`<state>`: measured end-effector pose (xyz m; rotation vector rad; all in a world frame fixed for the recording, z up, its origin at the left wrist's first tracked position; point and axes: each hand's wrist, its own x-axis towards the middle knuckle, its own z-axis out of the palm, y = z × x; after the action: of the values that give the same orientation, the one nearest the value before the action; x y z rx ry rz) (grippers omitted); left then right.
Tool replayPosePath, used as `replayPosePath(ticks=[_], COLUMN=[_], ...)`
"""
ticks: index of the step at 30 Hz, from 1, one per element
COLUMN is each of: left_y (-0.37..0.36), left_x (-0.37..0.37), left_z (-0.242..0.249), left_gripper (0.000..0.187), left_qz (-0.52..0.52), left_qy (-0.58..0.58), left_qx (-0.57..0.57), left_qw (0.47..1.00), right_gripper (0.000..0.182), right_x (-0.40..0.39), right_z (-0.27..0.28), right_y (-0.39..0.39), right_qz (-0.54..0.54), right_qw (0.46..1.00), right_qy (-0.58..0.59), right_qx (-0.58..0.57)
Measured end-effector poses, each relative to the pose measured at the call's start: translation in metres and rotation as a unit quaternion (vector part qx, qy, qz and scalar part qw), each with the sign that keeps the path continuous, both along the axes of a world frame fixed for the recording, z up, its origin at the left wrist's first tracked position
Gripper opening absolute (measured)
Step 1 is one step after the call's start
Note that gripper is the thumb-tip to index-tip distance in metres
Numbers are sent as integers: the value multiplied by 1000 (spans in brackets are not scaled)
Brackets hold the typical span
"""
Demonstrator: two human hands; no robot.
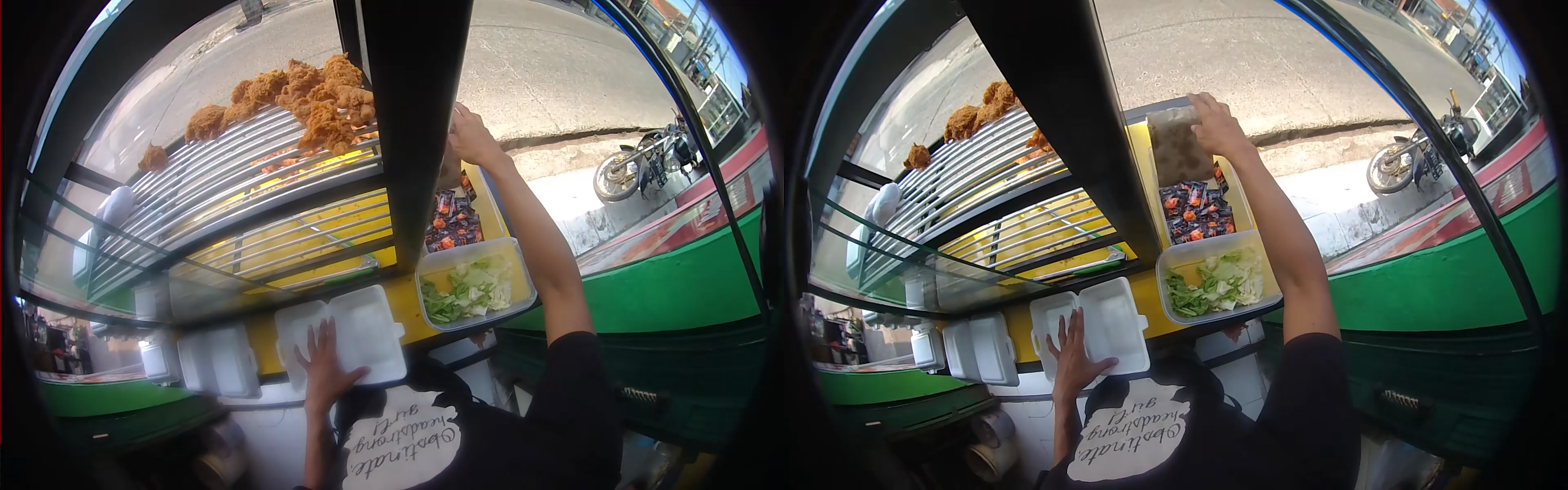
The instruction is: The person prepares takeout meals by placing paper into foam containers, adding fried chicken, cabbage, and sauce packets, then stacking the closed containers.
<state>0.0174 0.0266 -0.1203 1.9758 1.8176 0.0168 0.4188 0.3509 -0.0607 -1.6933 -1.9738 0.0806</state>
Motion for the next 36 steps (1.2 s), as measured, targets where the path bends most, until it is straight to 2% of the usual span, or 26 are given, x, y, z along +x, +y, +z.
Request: replayPosePath(ticks=[1, 3, 4, 8, 14, 16, 17, 19, 20, 22, 23, 24, 25, 27, 28, 29, 31, 32, 34, 35, 36], left_y=[1, 4, 3, 1, -5, -5, -5, -5, -5, -3, -1, 1, 2, 5, 5, 10, 17, 14, 15, 14, 13], left_x=[4, 11, 16, 18, 24, 29, 31, 33, 32, 26, 27, 33, 40, 54, 58, 61, 55, 50, 37, 30, 23], left_z=[0, 7, 9, 11, 6, 6, 8, 16, 18, 23, 29, 38, 49, 73, 78, 82, 80, 75, 67, 70, 75], left_gripper=[129, 124, 118, 116, 113, 96, 96, 67, 67, 44, 44, 48, 56, 86, 100, 110, 113, 113, 88, 88, 71], left_qz=[2, 17, 30, 75, 110, 107, 111, 120, 125, 32, 32, 7, -19, -38, -22, -34, -16, -7, 9, 10, 54], left_qy=[12, 18, 19, 29, 37, 7, 6, -133, -135, -260, -263, -405, -536, -644, -691, -721, -731, -728, -708, -707, -639], left_qx=[0, -15, -34, -45, -16, 103, 100, 187, 188, 161, 162, 103, 40, -80, -168, -210, -287, -297, -193, -196, -210], left_qw=[1000, 1000, 999, 996, 993, 989, 989, 966, 965, 952, 950, 908, 843, 760, 702, 660, 619, 617, 679, 679, 738], right_gripper=[53, 53, 50, 45, 33, 26, 26, 24, 20, 16, 15, 16, 15, 30, 38, 34, 35, 37, 35, 34, 30], right_x=[0, 1, -1, -5, -2, 2, 5, 5, 4, 1, -9, -17, -27, -46, -62, -75, -105, -119, -150, -160, -168], right_z=[0, 3, 2, 13, 30, 44, 43, 46, 57, 80, 103, 122, 134, 157, 158, 158, 135, 110, 83, 74, 68], right_y=[4, 10, 10, -7, -27, -44, -50, -68, -86, -128, -161, -198, -232, -295, -321, -335, -348, -354, -366, -371, -374], right_qz=[2, 31, 36, 25, 56, 104, 108, 148, 138, 131, 131, 96, 98, 166, 195, 256, 375, 414, 405, 400, 396], right_qw=[1000, 996, 996, 997, 990, 982, 981, 969, 970, 969, 971, 979, 974, 971, 969, 962, 922, 897, 897, 896, 896], right_qy=[4, -42, -49, -30, -110, 76, 74, 185, 193, 207, 174, 155, 146, 62, 79, 58, 43, 57, 52, 41, 54], right_qx=[2, -73, -59, -62, 61, -138, -142, -67, -48, 37, 101, 95, 143, 164, 132, 72, -84, -147, -172, -190, -194])
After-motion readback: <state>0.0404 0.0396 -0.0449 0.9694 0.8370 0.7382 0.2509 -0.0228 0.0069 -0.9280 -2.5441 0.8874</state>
